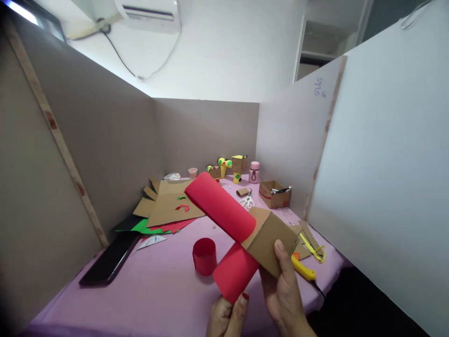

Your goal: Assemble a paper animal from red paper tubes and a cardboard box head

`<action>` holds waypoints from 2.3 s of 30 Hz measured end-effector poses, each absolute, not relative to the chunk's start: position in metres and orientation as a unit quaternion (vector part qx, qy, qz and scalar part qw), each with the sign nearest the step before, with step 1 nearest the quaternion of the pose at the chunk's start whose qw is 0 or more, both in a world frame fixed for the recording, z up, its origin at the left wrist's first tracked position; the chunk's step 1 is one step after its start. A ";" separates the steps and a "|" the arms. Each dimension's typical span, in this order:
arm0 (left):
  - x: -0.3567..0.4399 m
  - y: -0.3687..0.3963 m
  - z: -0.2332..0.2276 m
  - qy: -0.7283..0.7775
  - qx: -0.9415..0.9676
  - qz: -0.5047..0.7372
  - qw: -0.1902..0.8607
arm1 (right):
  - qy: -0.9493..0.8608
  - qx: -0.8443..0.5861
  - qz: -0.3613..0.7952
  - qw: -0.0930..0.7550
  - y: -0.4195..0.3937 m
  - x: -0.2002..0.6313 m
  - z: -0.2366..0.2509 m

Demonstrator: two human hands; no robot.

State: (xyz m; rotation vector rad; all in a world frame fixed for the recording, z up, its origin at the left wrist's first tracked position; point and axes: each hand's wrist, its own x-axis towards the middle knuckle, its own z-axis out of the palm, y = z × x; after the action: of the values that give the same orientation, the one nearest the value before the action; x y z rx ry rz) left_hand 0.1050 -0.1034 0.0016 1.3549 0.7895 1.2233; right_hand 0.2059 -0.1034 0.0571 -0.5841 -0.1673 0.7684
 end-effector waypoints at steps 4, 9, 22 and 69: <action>0.103 -0.095 -0.024 0.338 0.504 0.567 0.557 | -0.230 -0.337 0.262 0.874 -0.099 0.235 0.050; 0.063 -0.074 -0.024 0.394 0.478 0.558 0.552 | -0.332 -0.407 0.195 0.828 -0.089 0.273 0.039; 0.019 -0.009 0.007 0.466 0.524 0.562 0.439 | -0.387 -0.431 0.289 0.762 -0.063 0.278 0.006; 0.005 0.028 0.000 0.405 0.797 0.384 0.233 | -0.480 -0.489 0.352 0.637 -0.055 0.311 -0.021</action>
State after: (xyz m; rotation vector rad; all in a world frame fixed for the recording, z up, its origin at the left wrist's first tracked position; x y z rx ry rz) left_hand 0.0053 0.0279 -0.0002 2.1891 1.1116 1.0537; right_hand 0.3108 -0.0549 -0.0207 -1.1169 -1.0958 0.8043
